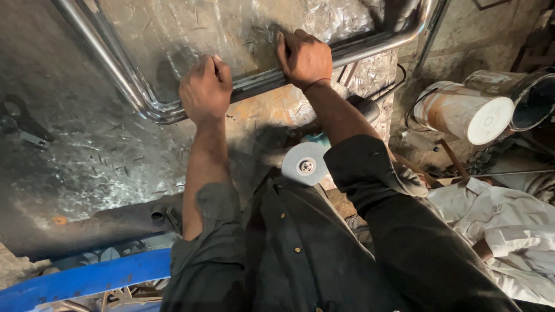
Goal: Sanding and drilling a rectangular metal frame in a workshop.
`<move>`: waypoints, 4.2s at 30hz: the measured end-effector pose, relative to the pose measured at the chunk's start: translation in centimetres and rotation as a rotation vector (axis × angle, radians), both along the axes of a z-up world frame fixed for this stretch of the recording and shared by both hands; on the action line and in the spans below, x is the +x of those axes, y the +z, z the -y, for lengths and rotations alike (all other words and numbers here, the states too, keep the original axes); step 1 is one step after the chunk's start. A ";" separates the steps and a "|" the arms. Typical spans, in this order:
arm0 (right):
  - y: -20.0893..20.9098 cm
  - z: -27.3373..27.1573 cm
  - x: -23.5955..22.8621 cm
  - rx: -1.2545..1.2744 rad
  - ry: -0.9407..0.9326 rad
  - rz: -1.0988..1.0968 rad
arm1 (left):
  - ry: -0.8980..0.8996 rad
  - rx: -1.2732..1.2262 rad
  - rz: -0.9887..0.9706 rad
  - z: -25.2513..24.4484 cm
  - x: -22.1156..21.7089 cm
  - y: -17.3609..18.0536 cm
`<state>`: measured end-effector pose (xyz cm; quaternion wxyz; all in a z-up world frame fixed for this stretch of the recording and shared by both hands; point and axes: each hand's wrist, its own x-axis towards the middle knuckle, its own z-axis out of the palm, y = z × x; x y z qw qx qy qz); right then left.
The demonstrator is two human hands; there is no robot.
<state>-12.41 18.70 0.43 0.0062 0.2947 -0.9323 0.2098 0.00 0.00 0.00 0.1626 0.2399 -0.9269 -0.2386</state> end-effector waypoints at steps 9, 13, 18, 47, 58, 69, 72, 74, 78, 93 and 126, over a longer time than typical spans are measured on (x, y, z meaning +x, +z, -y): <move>-0.7 -0.1 0.1 0.029 -0.025 -0.006 | -0.017 0.006 0.009 0.0 0.1 0.4; -0.4 -0.1 0.1 0.006 -0.006 -0.007 | -0.007 0.006 -0.003 0.0 0.0 0.5; -0.5 -0.2 0.1 0.010 0.014 -0.019 | -0.013 0.031 -0.024 0.0 0.0 0.6; -0.5 -0.1 0.1 0.026 -0.005 -0.012 | -0.001 -0.018 -0.006 0.0 0.0 0.2; -0.4 -0.1 -0.1 0.021 -0.007 -0.005 | 0.006 0.001 -0.004 0.0 -0.2 0.3; -0.7 -0.2 0.1 0.026 -0.020 -0.005 | -0.013 -0.018 -0.048 -0.1 -0.1 0.3; -0.4 -0.1 0.1 0.034 -0.020 0.007 | 0.011 0.003 -0.025 -0.1 -0.1 0.2; -0.4 -0.2 0.1 0.024 -0.015 0.000 | 0.004 -0.008 -0.024 -0.1 0.0 0.0; -0.4 -0.2 0.1 0.018 -0.004 -0.020 | 0.001 -0.017 -0.024 -0.1 -0.1 0.2; 0.1 0.3 0.3 0.004 -0.030 -0.016 | 0.047 0.011 0.006 0.0 0.1 -0.2; -2.9 -1.1 -0.7 0.151 0.056 -0.159 | 0.080 0.250 0.014 -0.1 0.4 -2.1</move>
